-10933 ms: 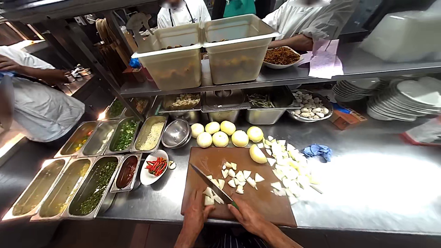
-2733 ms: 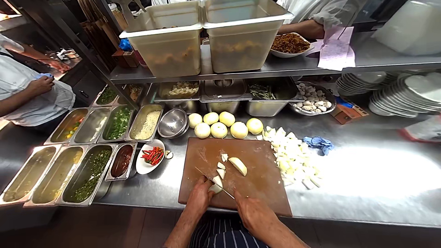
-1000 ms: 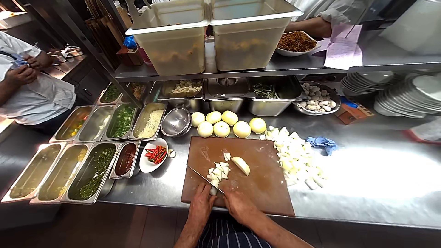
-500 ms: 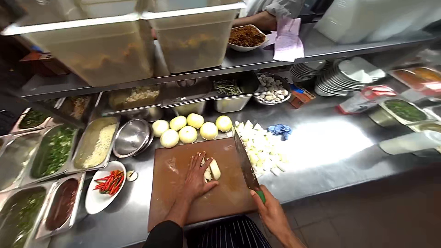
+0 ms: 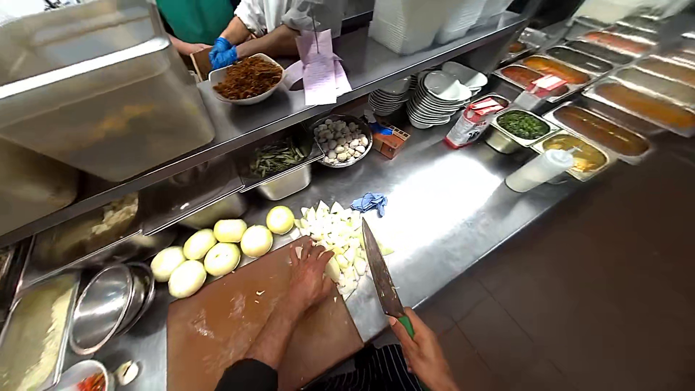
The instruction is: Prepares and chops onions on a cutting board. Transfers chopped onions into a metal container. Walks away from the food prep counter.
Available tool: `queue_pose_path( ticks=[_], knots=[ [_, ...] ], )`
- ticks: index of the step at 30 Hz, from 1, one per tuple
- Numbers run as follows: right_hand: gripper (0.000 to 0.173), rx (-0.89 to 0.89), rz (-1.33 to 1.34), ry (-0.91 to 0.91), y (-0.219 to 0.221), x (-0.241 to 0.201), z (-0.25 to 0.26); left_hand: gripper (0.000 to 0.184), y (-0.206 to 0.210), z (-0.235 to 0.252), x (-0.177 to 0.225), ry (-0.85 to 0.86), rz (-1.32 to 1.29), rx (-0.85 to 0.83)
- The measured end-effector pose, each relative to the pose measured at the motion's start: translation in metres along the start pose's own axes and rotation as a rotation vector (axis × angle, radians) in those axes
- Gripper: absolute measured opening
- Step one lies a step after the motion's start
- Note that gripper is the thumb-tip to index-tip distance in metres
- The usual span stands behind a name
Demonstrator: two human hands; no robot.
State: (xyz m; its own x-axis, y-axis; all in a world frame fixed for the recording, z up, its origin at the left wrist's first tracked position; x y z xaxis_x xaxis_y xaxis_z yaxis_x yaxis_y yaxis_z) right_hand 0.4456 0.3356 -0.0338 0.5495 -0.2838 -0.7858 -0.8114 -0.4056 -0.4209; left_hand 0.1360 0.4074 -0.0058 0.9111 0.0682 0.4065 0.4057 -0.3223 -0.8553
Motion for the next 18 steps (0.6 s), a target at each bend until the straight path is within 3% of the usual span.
queue_pose_path(
  ticks=[3,6,8,11,14,16,18],
  knots=[
    [0.033,-0.042,-0.021,0.004,-0.005,0.007,0.004,0.045,-0.021,0.024,0.000,0.074,0.084,-0.170],
    [0.034,-0.057,-0.040,-0.009,-0.008,0.002,0.006,0.045,-0.045,0.040,0.005,0.088,0.126,-0.313],
    [0.034,-0.054,-0.016,-0.019,-0.007,-0.008,0.005,0.048,-0.060,0.035,-0.004,0.053,-0.014,-0.317],
    [0.034,-0.097,0.115,-0.064,0.002,-0.042,0.004,0.049,-0.064,-0.005,-0.030,-0.092,-0.809,-0.104],
    [0.034,-0.212,0.222,-0.149,0.029,-0.089,0.010,0.064,-0.048,-0.070,-0.035,-0.169,-1.665,0.039],
    [0.034,-0.280,0.215,-0.231,0.059,-0.118,0.014,0.058,-0.031,-0.110,-0.039,-0.222,-1.970,0.156],
    [0.037,-0.322,0.140,-0.327,0.088,-0.141,0.012,0.061,-0.020,-0.141,-0.043,-0.237,-2.041,0.242]
  ],
)
Point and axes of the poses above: each hand's wrist, its own z-axis towards the middle knuckle, its own y-axis out of the palm, x = y × z, the point moved 1 cm from there along z, towards the middle knuckle, and after that the axes turned 5 degrees about -z, right-handed, at the moved point
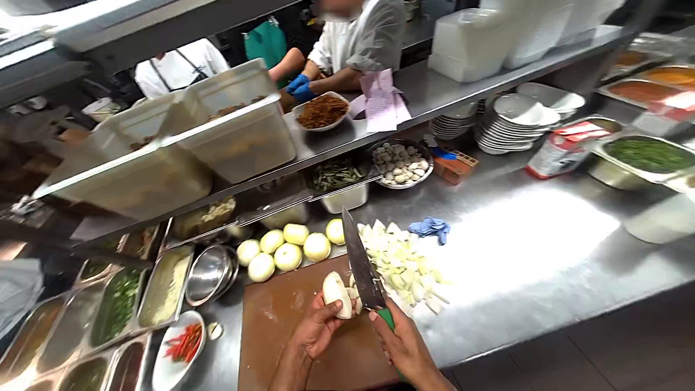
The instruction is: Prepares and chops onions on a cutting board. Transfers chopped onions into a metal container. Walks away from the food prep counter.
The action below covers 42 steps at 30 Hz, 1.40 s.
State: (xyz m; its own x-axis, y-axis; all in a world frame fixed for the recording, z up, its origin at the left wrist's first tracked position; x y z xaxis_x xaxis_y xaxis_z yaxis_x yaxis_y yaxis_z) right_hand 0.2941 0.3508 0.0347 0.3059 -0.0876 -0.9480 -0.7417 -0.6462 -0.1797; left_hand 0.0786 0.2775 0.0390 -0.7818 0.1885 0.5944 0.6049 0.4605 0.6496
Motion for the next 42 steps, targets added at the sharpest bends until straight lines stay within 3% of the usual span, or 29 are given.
queue_pose_path(
  ticks=[6,13,20,24,27,29,31,34,37,39,42],
  knots=[
    [0.038,-0.087,-0.339,-0.296,0.077,-0.027,0.014,0.072,-0.034,-0.057,0.007,0.114,0.122,0.200],
    [0.036,-0.194,-0.571,-0.433,0.112,-0.034,0.017,0.048,-0.053,-0.091,0.020,0.126,0.157,0.317],
    [0.037,-0.200,-0.607,-0.276,0.137,-0.010,0.036,0.040,-0.085,-0.089,0.014,0.031,0.022,0.397],
    [0.041,-0.151,-0.546,-0.062,0.130,0.017,0.065,0.063,-0.101,-0.088,0.005,0.019,-0.073,0.349],
    [0.040,-0.162,-0.546,-0.067,0.119,0.025,0.072,0.077,-0.116,-0.080,-0.002,0.073,-0.019,0.383],
    [0.038,-0.123,-0.560,-0.097,0.116,0.020,0.067,0.079,-0.125,-0.074,-0.005,0.148,0.179,0.437],
    [0.038,-0.117,-0.616,-0.110,0.109,0.014,0.059,0.071,-0.135,-0.069,-0.004,0.223,0.649,0.484],
    [0.039,-0.315,-0.753,-0.081,0.096,0.000,0.036,0.066,-0.141,-0.072,-0.003,0.223,1.174,0.489],
    [0.038,-0.482,-0.884,0.011,0.084,-0.008,0.007,0.068,-0.141,-0.079,-0.004,0.177,1.198,0.493],
    [0.036,-0.518,-0.938,0.039,0.082,-0.006,-0.007,0.075,-0.144,-0.088,-0.005,0.142,1.155,0.458],
    [0.036,-0.542,-0.970,0.038,0.082,-0.004,-0.018,0.070,-0.141,-0.100,-0.010,0.111,1.276,0.373]
  ],
)
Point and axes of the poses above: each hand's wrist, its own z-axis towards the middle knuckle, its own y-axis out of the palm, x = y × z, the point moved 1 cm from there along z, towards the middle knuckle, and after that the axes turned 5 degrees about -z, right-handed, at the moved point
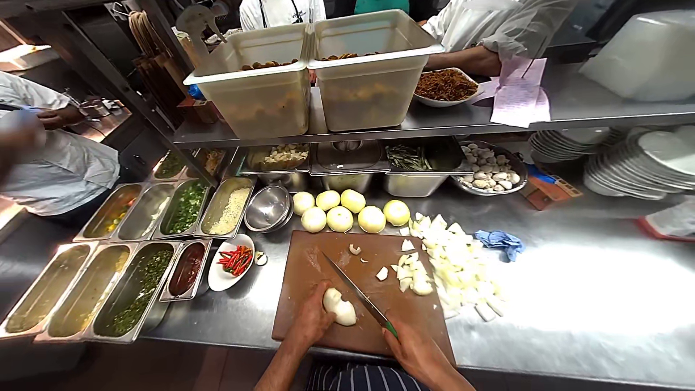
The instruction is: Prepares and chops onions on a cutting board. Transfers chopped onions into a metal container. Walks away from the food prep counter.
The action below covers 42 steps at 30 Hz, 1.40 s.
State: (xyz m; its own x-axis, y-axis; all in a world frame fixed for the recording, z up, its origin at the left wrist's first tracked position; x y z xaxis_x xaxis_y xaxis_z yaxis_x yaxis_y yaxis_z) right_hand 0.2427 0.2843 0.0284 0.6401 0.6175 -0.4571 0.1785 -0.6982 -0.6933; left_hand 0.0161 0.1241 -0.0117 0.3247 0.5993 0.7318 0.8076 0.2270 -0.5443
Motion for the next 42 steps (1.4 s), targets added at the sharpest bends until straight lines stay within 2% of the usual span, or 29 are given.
queue_pose_path(
  ticks=[4,7,10,12,14,20,22,26,31,35,37,39,42],
  knots=[
    [0.036,-0.016,-0.007,0.003,0.001,-0.002,0.000,0.058,0.016,-0.005,0.001,0.068,0.197,-0.067],
    [0.037,-0.016,0.036,0.032,0.005,-0.001,0.009,0.047,0.024,-0.006,0.011,0.107,0.134,-0.058],
    [0.037,0.057,-0.002,0.026,0.004,-0.004,0.010,0.038,0.034,-0.004,0.014,0.128,0.062,-0.039],
    [0.036,0.085,-0.094,0.006,0.000,-0.012,0.003,0.040,0.038,-0.002,0.017,0.070,0.067,0.049],
    [0.036,0.022,-0.189,0.005,-0.005,-0.021,-0.007,0.044,0.040,-0.001,0.025,-0.003,0.107,0.089],
    [0.034,-0.147,-0.298,0.139,-0.022,-0.038,-0.028,0.043,0.042,0.003,0.047,-0.079,0.192,0.080],
    [0.034,-0.159,-0.284,0.150,-0.019,-0.039,-0.021,0.044,0.044,0.004,0.050,-0.090,0.210,0.076],
    [0.034,-0.047,-0.172,0.092,0.014,-0.024,0.022,0.045,0.046,0.001,0.039,-0.062,0.179,0.056],
    [0.039,0.026,-0.120,0.003,0.004,-0.010,0.022,0.036,0.022,-0.003,0.023,0.033,0.173,-0.002],
    [0.036,-0.154,-0.221,0.021,-0.029,-0.039,-0.017,0.031,0.012,0.001,0.024,0.056,0.258,-0.047],
    [0.035,-0.220,-0.245,0.047,-0.037,-0.047,-0.021,0.030,0.010,0.003,0.026,0.056,0.267,-0.051],
    [0.035,-0.200,-0.246,0.050,-0.026,-0.044,-0.007,0.030,0.012,0.005,0.020,0.069,0.254,-0.034],
    [0.036,-0.075,-0.197,0.000,0.011,-0.029,0.026,0.033,0.018,-0.001,0.008,0.078,0.210,0.012]
  ],
)
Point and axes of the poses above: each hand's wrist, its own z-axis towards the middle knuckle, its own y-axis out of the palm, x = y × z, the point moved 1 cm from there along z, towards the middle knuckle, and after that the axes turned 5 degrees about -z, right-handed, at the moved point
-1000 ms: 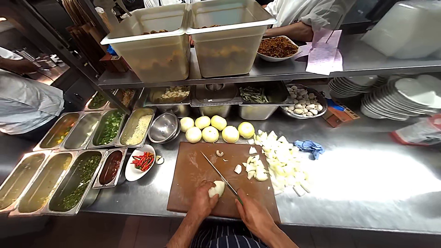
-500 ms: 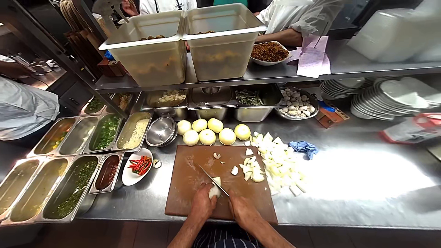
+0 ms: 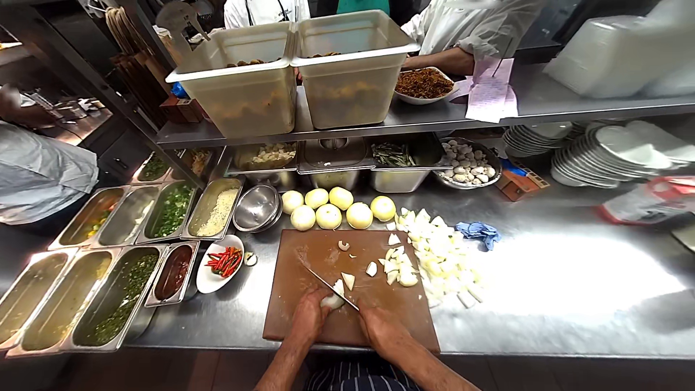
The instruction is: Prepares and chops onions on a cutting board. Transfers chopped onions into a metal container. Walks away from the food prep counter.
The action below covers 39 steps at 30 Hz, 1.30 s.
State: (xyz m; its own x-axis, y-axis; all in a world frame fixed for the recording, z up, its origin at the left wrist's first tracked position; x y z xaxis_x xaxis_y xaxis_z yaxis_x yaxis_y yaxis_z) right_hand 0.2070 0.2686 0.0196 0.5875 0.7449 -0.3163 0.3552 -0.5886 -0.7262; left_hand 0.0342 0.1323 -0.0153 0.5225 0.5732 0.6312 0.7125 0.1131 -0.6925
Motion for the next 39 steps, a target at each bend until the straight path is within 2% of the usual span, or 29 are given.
queue_pose_path(
  ticks=[2,5,10,13,16,20,26,28,31,34,36,39],
  knots=[
    [0.036,0.055,0.026,-0.041,0.007,0.006,0.009,0.040,0.000,-0.011,-0.002,-0.036,-0.029,0.026],
    [0.039,0.104,0.043,-0.058,0.001,0.007,-0.005,0.045,-0.001,-0.020,0.008,-0.108,-0.006,0.032],
    [0.039,-0.131,-0.038,0.066,-0.048,-0.026,-0.052,0.051,0.010,-0.010,0.028,-0.195,0.010,0.050],
    [0.037,-0.106,-0.024,0.063,-0.023,-0.021,-0.027,0.051,0.020,-0.011,0.023,-0.220,0.002,0.098],
    [0.038,0.031,0.057,0.026,0.012,-0.007,0.002,0.045,0.027,-0.018,0.014,-0.188,-0.028,0.160],
    [0.042,0.071,0.102,-0.041,0.000,0.002,-0.004,0.034,0.019,-0.026,-0.002,-0.063,-0.071,0.195],
    [0.038,-0.191,-0.065,0.010,-0.056,-0.031,-0.048,0.028,0.017,-0.021,-0.005,-0.007,0.007,0.190],
    [0.037,-0.177,-0.062,0.022,-0.043,-0.031,-0.034,0.028,0.020,-0.020,-0.007,0.010,0.009,0.222],
    [0.036,-0.005,0.006,-0.019,0.006,-0.019,0.001,0.030,0.025,-0.020,-0.007,0.006,-0.005,0.219],
    [0.040,0.075,0.087,-0.096,0.017,-0.003,0.010,0.035,0.022,-0.023,-0.009,-0.009,-0.092,0.199],
    [0.043,0.093,0.108,-0.087,0.005,0.000,-0.001,0.036,0.020,-0.021,-0.009,-0.016,-0.114,0.177],
    [0.040,-0.020,0.057,-0.050,-0.027,-0.017,-0.030,0.035,0.022,-0.022,-0.009,-0.032,-0.128,0.193]
  ],
)
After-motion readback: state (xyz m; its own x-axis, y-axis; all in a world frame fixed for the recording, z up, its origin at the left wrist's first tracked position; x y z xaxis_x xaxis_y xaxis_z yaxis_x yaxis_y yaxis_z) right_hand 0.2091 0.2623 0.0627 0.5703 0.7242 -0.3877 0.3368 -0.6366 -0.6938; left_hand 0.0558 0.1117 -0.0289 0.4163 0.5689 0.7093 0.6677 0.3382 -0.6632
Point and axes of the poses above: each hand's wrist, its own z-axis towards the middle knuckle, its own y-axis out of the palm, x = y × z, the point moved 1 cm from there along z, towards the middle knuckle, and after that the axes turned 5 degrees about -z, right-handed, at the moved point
